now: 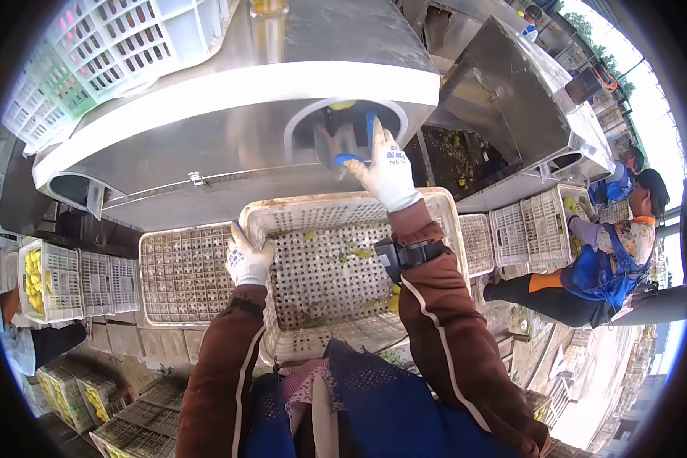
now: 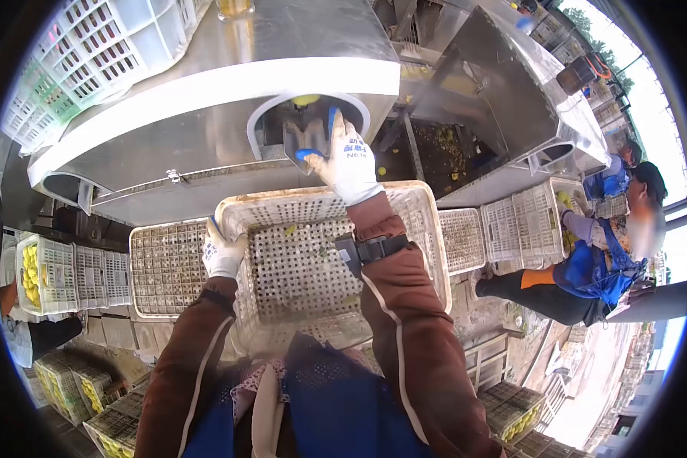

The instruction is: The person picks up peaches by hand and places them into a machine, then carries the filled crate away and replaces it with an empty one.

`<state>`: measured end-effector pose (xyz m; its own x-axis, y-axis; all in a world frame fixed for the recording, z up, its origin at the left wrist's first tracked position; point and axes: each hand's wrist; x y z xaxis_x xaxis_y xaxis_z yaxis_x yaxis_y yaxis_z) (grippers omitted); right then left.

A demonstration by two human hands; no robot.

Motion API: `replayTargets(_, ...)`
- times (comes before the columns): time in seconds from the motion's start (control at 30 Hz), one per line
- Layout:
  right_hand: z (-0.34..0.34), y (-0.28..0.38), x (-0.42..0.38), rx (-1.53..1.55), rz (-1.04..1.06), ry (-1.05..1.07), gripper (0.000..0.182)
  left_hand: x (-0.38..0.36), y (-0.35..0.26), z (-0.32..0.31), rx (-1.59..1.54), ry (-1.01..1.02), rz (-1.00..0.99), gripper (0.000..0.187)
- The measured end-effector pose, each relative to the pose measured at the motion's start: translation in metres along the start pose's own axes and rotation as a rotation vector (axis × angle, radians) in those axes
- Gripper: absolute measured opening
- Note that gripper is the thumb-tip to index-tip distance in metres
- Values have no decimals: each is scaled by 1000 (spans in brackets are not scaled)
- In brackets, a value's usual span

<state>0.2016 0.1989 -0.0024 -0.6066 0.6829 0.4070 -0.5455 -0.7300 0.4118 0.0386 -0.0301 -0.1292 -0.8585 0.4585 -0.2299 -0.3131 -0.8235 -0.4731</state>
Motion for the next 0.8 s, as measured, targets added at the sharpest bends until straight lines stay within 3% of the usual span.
replayTargets(0.03, 9, -16, -24, 74, 69, 21, 75, 3, 3, -6, -17, -12, -11, 98)
replayTargets(0.1, 18, -59, -78, 182, 2, 379, 70, 7, 8, -11, -63, -22, -40, 97)
replayTargets(0.23, -13, -161, -169, -333, -246, 896, 45, 4, 1, -5, -46, 1, -17, 97)
replayTargets(0.3, -43, -184, -190, -470, -355, 1010, 47, 5, 5, -9, -76, -34, -69, 97)
replayTargets(0.33, -62, -188, -198, -526, -331, 1029, 46, 8, 11, -14, -85, -49, -93, 98)
replayTargets(0.43, -128, -203, -232, -897, 243, 981, 45, 5, 3, -8, -111, -18, -53, 96)
replayTargets(0.47, -140, -205, -236, -977, 202, 1097, 46, 4, -2, -4, -120, -1, -21, 96)
replayTargets(0.6, -183, -237, -245, -913, 135, 1108, 49, 7, 6, -8, -94, 2, -52, 98)
replayTargets(0.7, -114, -172, -201, -339, -400, 900, 55, 5, 4, -7, -107, -18, -53, 97)
replayTargets(0.8, -85, -141, -193, 97, -305, 496, 74, 4, 4, -8, -77, -27, -59, 98)
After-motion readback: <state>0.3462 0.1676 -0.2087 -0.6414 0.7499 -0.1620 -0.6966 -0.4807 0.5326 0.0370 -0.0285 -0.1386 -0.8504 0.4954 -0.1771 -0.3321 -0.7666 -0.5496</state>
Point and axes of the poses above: each hand's wrist, its own x-axis towards the middle knuckle, its own z-axis out of the back of the hand, y = z × x, and after that the axes turned 2 degrees about z, right-handed
